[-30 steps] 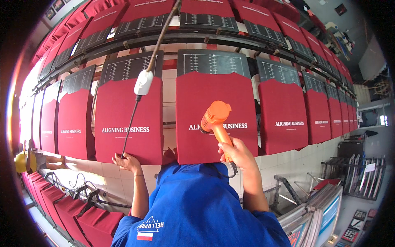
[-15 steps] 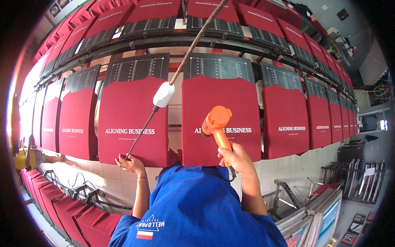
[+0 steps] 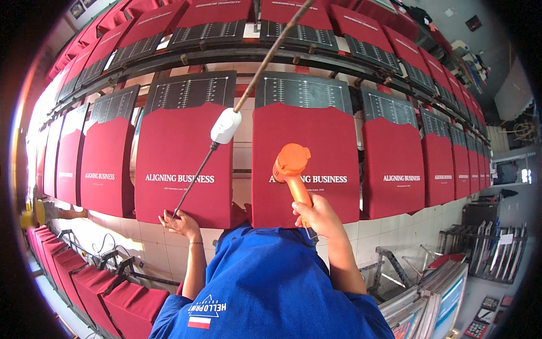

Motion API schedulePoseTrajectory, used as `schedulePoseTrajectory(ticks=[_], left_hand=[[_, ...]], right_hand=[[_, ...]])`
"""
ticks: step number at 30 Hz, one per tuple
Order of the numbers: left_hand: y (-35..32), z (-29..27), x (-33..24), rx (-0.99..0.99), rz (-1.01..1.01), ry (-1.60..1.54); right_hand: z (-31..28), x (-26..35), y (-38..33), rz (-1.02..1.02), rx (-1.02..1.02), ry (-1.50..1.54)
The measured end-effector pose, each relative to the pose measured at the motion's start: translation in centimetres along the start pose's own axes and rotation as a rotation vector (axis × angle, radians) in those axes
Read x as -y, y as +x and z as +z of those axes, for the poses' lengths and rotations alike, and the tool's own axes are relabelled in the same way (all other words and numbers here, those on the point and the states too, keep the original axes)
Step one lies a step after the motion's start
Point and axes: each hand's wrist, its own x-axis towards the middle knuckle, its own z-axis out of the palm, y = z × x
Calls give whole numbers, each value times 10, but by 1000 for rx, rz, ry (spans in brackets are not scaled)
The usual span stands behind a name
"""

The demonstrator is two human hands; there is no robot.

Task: The person uses a heat gun to dry ink on several red fabric panels mounted on a large printing rack.

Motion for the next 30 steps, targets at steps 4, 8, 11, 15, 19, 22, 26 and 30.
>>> schedulePoseTrajectory(ticks=[4,8,11,15,19,22,26,30], left_hand=[[1,-1,1,4,-3,-6],[1,1,1,4,-5,-4],[0,-2,-1,14,-22,0],[0,-1,-5,6,-8,18],[0,0,-2,-31,25,57],[0,-4,-1,12,26,42],[0,-3,-4,1,19,59],[-1,-4,-7,11,6,72]], right_hand=[[-1,6,2,45,50,-8],[9,1,4,-15,37,-18],[5,5,5,34,65,-12],[9,-1,5,5,53,-36],[-9,2,1,26,53,-16],[-28,-7,-7,-20,-56,-8],[-46,-15,-22,11,-236,-80],[-51,-22,-34,25,-147,-5]])
